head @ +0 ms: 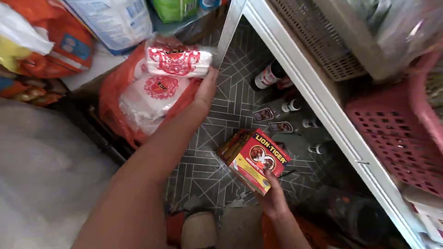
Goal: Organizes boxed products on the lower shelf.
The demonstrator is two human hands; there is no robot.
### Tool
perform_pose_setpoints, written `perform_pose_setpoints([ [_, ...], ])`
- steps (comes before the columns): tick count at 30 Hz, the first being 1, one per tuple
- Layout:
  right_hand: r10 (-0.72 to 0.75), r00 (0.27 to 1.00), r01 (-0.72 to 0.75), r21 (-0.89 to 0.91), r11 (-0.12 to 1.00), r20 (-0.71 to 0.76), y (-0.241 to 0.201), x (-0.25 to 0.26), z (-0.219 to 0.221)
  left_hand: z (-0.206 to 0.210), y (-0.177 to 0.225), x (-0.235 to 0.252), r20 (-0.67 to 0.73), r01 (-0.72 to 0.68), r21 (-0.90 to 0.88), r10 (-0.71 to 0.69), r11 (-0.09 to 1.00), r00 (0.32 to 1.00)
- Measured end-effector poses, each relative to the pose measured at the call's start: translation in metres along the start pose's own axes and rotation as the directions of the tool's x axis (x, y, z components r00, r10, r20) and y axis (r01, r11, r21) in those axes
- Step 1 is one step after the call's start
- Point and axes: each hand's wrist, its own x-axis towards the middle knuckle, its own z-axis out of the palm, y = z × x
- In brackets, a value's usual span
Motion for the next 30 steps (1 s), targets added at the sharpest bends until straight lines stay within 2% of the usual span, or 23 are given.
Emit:
perform_pose_setpoints([
  [3, 0.03, 1.0, -0.03, 0.003, 1.0, 0.011, -0.002, -0.003, -0.004, -0.015, -0.001, -0.014, 0.102, 0.081, -0.116, -0.069, 0.99, 0.992],
  [7, 0.063, 0.998, -0.062, -0.032, 0.998, 0.021, 0.003, -0.007, -0.014, -0.023, 0.007, -0.014, 0.192, 0.187, -0.058, -0.173, 0.981, 0.966],
  [9, 0.061, 0.998, -0.06, -0.017, 0.998, 0.025, 0.004, -0.009, -0.013, -0.025, 0.008, -0.003, 0.199, 0.229, -0.118, -0.203, 0.966, 0.959],
  [12, 0.036, 0.999, -0.036, 0.049, 0.998, 0.011, 0.006, -0.006, -0.004, -0.001, 0.0, 0.009, 0.01, 0.178, -0.384, -0.189, 0.906, 0.982],
  [15, -0.001, 1.0, 0.002, 0.031, 1.0, -0.029, 0.01, -0.004, 0.005, 0.021, -0.005, 0.004, -0.23, -0.015, -0.533, -0.128, 0.846, 0.965],
  [16, -0.009, 0.999, 0.01, 0.013, 1.0, -0.04, 0.01, -0.004, 0.008, 0.021, -0.006, -0.003, -0.319, -0.086, -0.63, -0.156, 0.772, 0.935],
  [17, -0.012, 0.999, 0.012, 0.003, 1.0, -0.05, 0.009, -0.003, 0.011, 0.013, -0.009, -0.013, -0.341, -0.139, -0.757, -0.203, 0.639, 0.918],
  [19, -0.017, 0.999, 0.017, -0.001, 1.0, -0.046, 0.006, 0.001, 0.02, -0.008, -0.011, -0.043, -0.263, -0.187, -0.955, -0.367, 0.231, 0.892],
  [20, -0.02, 0.999, 0.019, -0.003, 1.0, -0.039, 0.005, 0.003, 0.026, -0.015, -0.008, -0.057, -0.19, -0.209, -0.978, -0.464, 0.011, 0.865],
  [21, -0.019, 0.999, 0.019, -0.006, 1.0, -0.035, 0.003, 0.005, 0.033, -0.019, -0.002, -0.07, -0.102, -0.23, -0.959, -0.554, -0.168, 0.826],
  [23, -0.014, 1.0, 0.013, -0.035, 0.999, -0.019, -0.002, 0.011, 0.048, -0.021, 0.022, -0.099, 0.137, -0.259, -0.855, -0.677, -0.45, 0.723],
  [25, -0.018, 1.0, 0.018, -0.046, 0.999, 0.001, -0.008, 0.019, 0.065, -0.028, 0.059, -0.131, 0.417, -0.247, -0.709, -0.675, -0.661, 0.609],
  [26, -0.017, 1.0, 0.017, -0.045, 0.999, 0.016, -0.01, 0.023, 0.072, -0.03, 0.081, -0.143, 0.519, -0.237, -0.643, -0.642, -0.728, 0.564],
  [27, -0.02, 0.999, 0.021, -0.05, 0.999, 0.025, -0.013, 0.028, 0.08, -0.029, 0.102, -0.153, 0.583, -0.227, -0.584, -0.597, -0.78, 0.552],
  [28, -0.022, 0.999, 0.024, -0.058, 0.998, 0.035, -0.016, 0.034, 0.088, -0.027, 0.119, -0.162, 0.613, -0.2, -0.523, -0.528, -0.829, 0.588],
  [30, -0.034, 0.998, 0.038, -0.08, 0.996, 0.052, -0.021, 0.042, 0.102, -0.022, 0.139, -0.174, 0.562, -0.106, -0.389, -0.327, -0.915, 0.76],
])
